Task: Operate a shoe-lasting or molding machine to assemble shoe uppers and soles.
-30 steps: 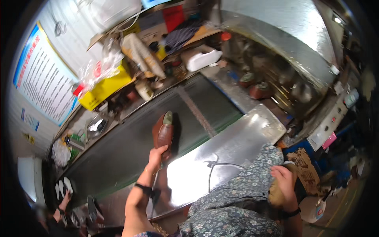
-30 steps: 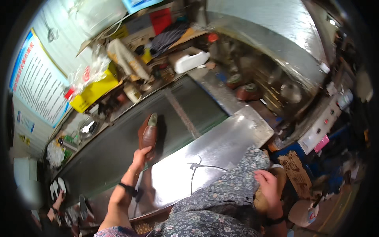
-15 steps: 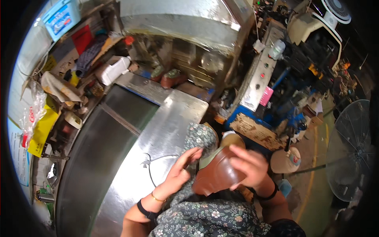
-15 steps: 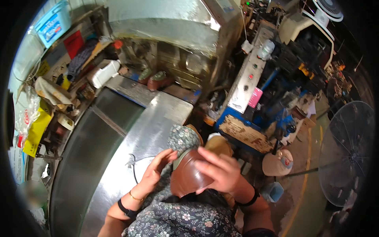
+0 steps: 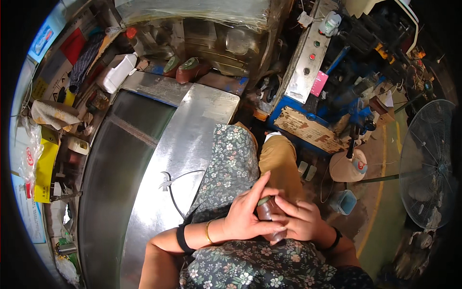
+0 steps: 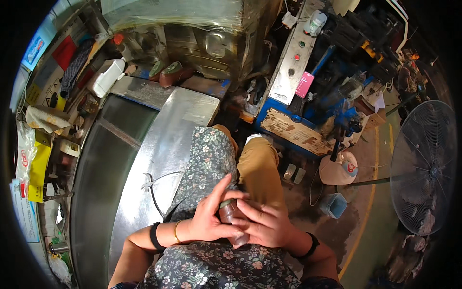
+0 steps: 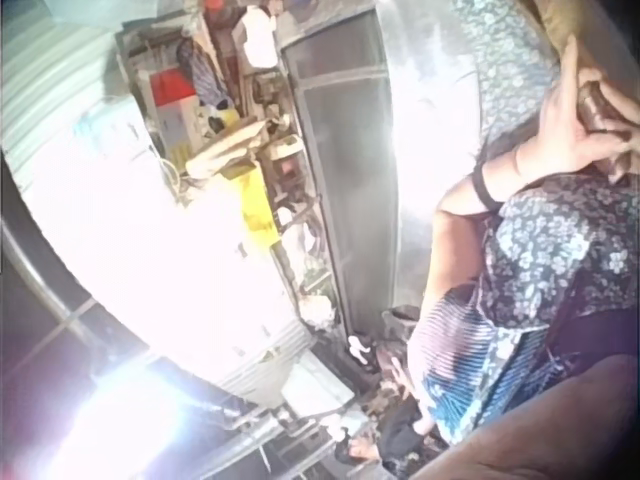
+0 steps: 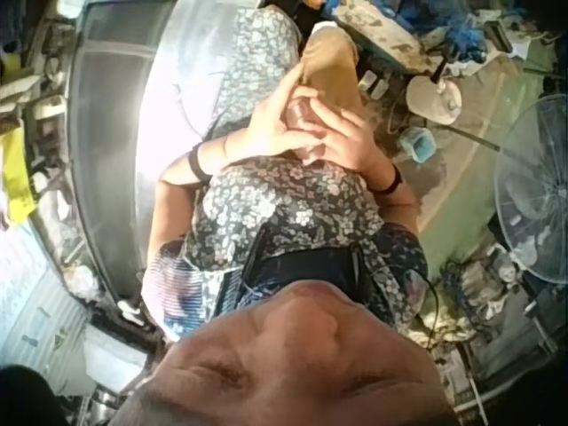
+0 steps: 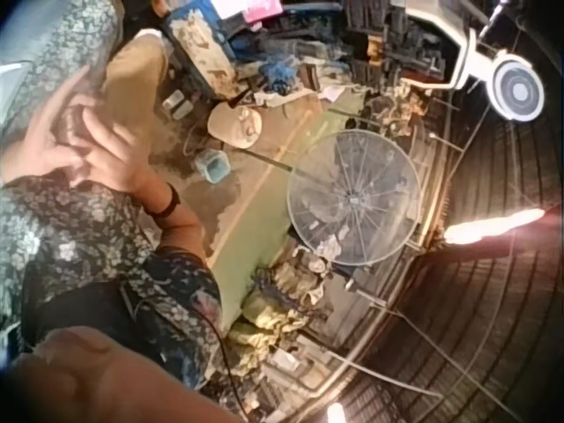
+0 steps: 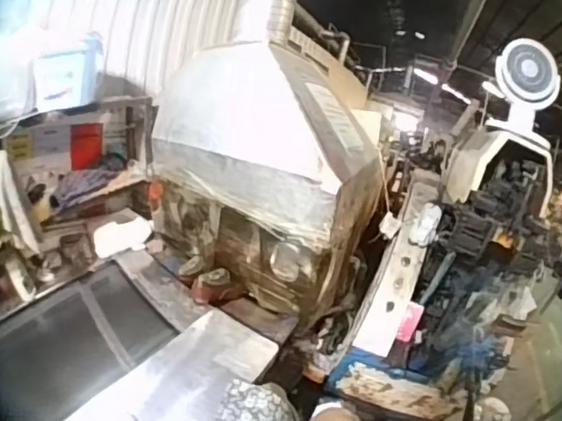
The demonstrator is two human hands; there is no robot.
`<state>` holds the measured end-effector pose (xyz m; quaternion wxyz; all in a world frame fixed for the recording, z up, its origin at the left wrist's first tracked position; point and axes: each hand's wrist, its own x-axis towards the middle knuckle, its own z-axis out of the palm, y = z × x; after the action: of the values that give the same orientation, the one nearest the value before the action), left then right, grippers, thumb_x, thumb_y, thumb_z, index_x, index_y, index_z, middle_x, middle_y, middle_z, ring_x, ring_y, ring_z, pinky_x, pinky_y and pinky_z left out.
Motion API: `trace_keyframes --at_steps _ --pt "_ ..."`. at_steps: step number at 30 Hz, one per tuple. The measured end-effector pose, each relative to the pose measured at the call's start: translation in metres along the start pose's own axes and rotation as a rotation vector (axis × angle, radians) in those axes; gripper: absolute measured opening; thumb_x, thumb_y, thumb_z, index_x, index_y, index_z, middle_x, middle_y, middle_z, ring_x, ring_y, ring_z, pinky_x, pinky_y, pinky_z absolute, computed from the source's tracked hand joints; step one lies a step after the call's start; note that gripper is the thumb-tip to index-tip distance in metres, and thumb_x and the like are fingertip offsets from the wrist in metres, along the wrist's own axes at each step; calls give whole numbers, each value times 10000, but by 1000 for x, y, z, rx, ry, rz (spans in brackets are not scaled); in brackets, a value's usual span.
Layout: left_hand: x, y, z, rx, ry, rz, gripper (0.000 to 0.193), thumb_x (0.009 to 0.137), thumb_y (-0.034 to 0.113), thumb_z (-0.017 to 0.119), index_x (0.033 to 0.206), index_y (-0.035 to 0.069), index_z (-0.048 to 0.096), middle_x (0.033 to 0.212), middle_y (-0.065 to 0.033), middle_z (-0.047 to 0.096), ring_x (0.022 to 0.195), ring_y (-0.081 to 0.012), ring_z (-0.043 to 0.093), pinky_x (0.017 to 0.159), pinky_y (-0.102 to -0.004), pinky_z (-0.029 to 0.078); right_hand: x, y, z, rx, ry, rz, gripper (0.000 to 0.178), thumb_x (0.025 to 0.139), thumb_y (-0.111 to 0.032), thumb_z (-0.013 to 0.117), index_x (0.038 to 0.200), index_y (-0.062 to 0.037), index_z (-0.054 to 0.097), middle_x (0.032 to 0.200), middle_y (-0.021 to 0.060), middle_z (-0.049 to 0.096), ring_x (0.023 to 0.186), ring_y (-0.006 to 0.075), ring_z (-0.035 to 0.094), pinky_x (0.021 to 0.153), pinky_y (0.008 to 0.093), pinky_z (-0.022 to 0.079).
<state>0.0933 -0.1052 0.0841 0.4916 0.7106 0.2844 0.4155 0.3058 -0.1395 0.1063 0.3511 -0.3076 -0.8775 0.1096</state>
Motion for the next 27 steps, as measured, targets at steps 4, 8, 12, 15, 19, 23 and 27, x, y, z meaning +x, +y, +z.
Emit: trace_keyframes --at_steps 4,8,12,15,19,23,27 --pt "14 17 -27 523 -62 264 964 756 564 754 1446 -3 389 1398 -203 511 1325 -372 466 1139 -533 277 -6 27 41 559 151 498 590 826 -338 776 1266 0 574 1306 154 613 1093 275 653 923 396 519" --pt "36 -22 -45 785 1 86 687 792 371 781 1328 40 510 1278 -190 563 1250 -365 514 1108 -515 329 -62 74 135 935 115 917 366 977 -216 615 1241 34 567 1189 110 667 977 154 620 855 323 508" --pt "37 -102 -89 -406 315 -484 509 862 61 721 1317 30 496 1184 -90 613 1082 -185 589 925 -308 489 24 85 96 452 -216 827 349 941 -264 656 797 51 613 611 174 517 611 60 506 521 335 427" --pt "9 -107 -82 -502 380 -523 487 888 35 709 1320 43 484 1126 -38 628 1043 -130 581 924 -272 478 19 93 114 1079 -45 1173 524 981 -478 542 970 27 682 746 88 665 716 109 577 666 300 466" --pt "1 -115 -66 -521 426 -476 448 899 2 681 1301 27 485 1145 -50 614 1032 -129 573 897 -259 477 31 80 129 765 -401 1313 593 1038 -503 356 1151 8 635 945 164 703 882 283 671 839 382 506" --pt "6 -121 -68 -477 390 -482 442 899 5 680 1297 17 487 1128 -54 613 1009 -125 573 879 -253 477 43 76 131 -238 -496 354 275 945 -244 501 903 -3 626 751 161 660 713 342 689 579 418 539" --pt "14 -127 -75 -438 351 -536 467 897 20 691 1310 -1 472 1124 -64 615 1009 -129 576 891 -256 479 63 67 140 -464 -428 514 349 988 -303 478 946 2 644 771 140 653 685 257 680 570 370 546"
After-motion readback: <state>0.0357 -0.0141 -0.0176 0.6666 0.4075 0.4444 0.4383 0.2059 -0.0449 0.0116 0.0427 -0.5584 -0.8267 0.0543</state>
